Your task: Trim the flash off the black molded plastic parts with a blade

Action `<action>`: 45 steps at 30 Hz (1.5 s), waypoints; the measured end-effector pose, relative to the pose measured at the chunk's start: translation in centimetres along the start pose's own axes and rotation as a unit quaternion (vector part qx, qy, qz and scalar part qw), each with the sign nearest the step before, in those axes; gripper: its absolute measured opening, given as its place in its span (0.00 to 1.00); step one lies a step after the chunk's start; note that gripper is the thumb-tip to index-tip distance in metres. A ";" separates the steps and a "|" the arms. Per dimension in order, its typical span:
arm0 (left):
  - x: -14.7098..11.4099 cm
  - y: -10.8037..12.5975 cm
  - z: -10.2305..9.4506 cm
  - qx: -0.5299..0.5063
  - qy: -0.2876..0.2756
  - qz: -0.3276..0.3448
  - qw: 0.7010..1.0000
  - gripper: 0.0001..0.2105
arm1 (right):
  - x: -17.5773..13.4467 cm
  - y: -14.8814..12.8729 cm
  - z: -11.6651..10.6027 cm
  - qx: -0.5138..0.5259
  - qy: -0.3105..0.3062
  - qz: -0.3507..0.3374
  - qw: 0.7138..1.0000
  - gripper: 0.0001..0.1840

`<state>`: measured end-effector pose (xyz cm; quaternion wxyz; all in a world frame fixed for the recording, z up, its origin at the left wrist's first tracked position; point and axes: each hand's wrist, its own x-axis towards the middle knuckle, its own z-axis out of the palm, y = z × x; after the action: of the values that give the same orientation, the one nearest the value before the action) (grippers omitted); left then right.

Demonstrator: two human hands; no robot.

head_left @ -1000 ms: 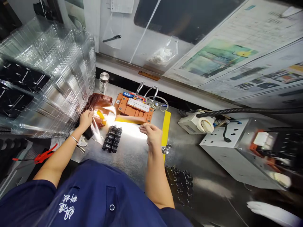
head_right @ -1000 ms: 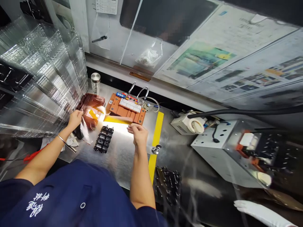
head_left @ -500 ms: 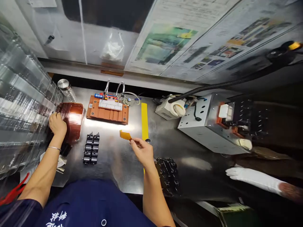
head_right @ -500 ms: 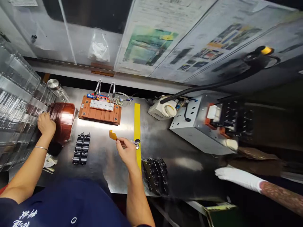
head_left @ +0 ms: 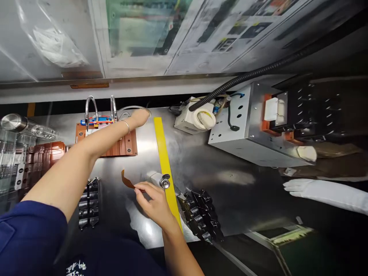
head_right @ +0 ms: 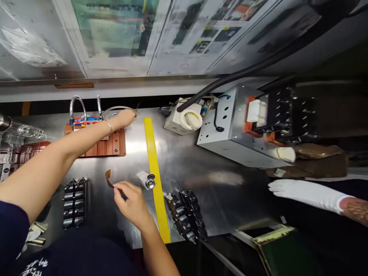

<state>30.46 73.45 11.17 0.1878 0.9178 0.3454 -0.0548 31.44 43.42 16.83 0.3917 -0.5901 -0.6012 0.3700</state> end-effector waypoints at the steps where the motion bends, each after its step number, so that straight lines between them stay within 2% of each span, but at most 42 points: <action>1: -0.2 -0.2 0.0 0.002 -0.016 0.015 1.000 0.14 | 0.0 0.3 0.0 0.000 -0.001 0.004 1.000 0.10; 4: -2.6 0.4 0.3 -0.004 -0.050 0.045 0.998 0.15 | 0.4 0.4 0.0 -0.016 -0.026 -0.005 1.000 0.11; 7: -6.9 1.6 0.2 -0.022 -0.060 0.058 0.996 0.14 | 1.4 -0.5 -0.3 -0.040 -0.099 -0.043 0.993 0.12; 9: -10.6 1.3 0.1 -0.079 -0.103 0.078 0.988 0.14 | 2.5 -1.0 -0.6 -0.037 -0.127 -0.052 0.990 0.12; 10: -12.7 0.5 0.1 -0.139 -0.141 0.084 0.977 0.17 | 3.1 -1.0 -0.6 -0.025 -0.113 -0.040 0.992 0.11; 11: -14.9 -0.6 0.1 -0.240 -0.195 0.079 0.948 0.22 | 3.8 -0.8 -0.6 -0.004 -0.079 -0.017 0.997 0.09; 12: -17.1 -2.0 0.2 -0.355 -0.235 0.048 0.904 0.27 | 4.6 -0.4 -0.4 0.025 -0.030 0.018 0.999 0.08; 13: -19.4 -3.5 0.3 -0.452 -0.246 -0.006 0.857 0.30 | 5.4 0.2 0.0 0.062 0.026 0.059 0.996 0.06; 14: -21.6 -5.2 0.4 -0.527 -0.229 -0.066 0.816 0.30 | 6.2 0.9 0.6 0.104 0.080 0.099 0.986 0.06; 16: -25.2 -8.0 0.8 -0.625 -0.156 -0.158 0.748 0.26 | 8.0 2.4 2.5 0.191 0.159 0.163 0.955 0.11; 19: -28.2 -10.1 1.4 -0.693 -0.034 -0.263 0.670 0.21 | 10.2 4.1 6.0 0.278 0.212 0.216 0.912 0.15; 21: -28.4 -10.4 1.7 -0.694 0.040 -0.338 0.635 0.17 | 11.3 4.7 8.0 0.303 0.224 0.243 0.894 0.16; 23: -27.6 -10.6 1.9 -0.675 0.100 -0.393 0.616 0.13 | 12.2 5.1 9.3 0.307 0.224 0.265 0.886 0.15; 28: -24.6 -11.9 2.8 -0.630 0.174 -0.448 0.610 0.14 | 14.6 6.3 9.8 0.276 0.208 0.296 0.890 0.08; 36: -23.0 -13.2 4.0 -0.604 0.178 -0.474 0.616 0.16 | 16.4 7.7 9.4 0.245 0.193 0.326 0.892 0.04; 45: -23.1 -13.8 3.7 -0.604 0.159 -0.470 0.623 0.19 | 16.9 7.6 9.5 0.235 0.182 0.353 0.887 0.06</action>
<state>4.04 67.40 8.87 0.5909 0.3049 0.7098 0.2326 26.06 60.66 6.55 0.4650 -0.7112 -0.1665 0.5002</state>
